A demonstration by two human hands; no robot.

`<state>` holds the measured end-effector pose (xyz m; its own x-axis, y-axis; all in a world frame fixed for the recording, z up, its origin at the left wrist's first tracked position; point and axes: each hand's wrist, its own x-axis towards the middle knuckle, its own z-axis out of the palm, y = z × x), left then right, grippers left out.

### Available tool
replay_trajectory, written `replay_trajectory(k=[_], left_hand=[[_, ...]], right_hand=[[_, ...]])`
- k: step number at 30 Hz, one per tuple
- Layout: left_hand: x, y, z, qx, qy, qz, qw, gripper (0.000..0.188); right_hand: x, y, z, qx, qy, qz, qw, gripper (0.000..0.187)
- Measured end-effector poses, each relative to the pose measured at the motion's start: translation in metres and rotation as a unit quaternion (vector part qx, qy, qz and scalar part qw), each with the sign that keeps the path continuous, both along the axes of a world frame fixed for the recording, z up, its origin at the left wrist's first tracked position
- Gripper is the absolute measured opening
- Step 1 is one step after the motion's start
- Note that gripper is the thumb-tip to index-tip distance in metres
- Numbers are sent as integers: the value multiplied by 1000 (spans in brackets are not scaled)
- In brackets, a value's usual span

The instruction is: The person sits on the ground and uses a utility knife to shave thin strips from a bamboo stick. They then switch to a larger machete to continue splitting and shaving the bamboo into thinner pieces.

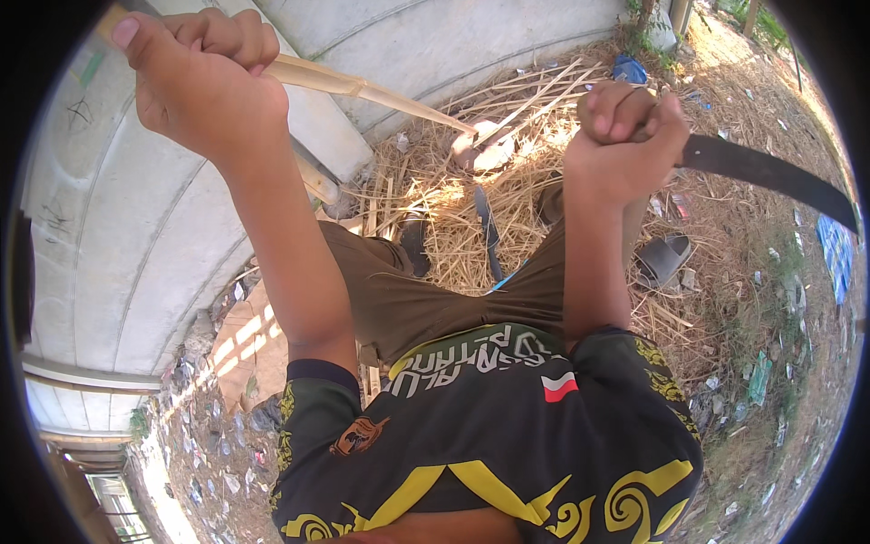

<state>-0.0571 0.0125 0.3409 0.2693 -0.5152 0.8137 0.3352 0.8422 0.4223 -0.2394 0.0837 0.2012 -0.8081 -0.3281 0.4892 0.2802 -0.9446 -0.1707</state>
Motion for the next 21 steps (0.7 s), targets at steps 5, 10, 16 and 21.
replay_trajectory(k=[5, 10, 16, 21], left_hand=[[6, -5, -7, -11, -28, -9, 1000, 69], [10, -21, 8, 23, -38, -50, 998, 61], [13, -25, 2, -13, -61, -17, 998, 58], [-18, -16, 4, -102, -51, -77, 991, 57]], right_hand=[[75, -1, -107, 567, 300, 273, 717, 28], [34, 1, -56, 542, 315, 290, 723, 26], [-21, 1, 45, 171, 262, 7, 950, 31], [56, -8, -74, 394, 179, 222, 874, 28]])
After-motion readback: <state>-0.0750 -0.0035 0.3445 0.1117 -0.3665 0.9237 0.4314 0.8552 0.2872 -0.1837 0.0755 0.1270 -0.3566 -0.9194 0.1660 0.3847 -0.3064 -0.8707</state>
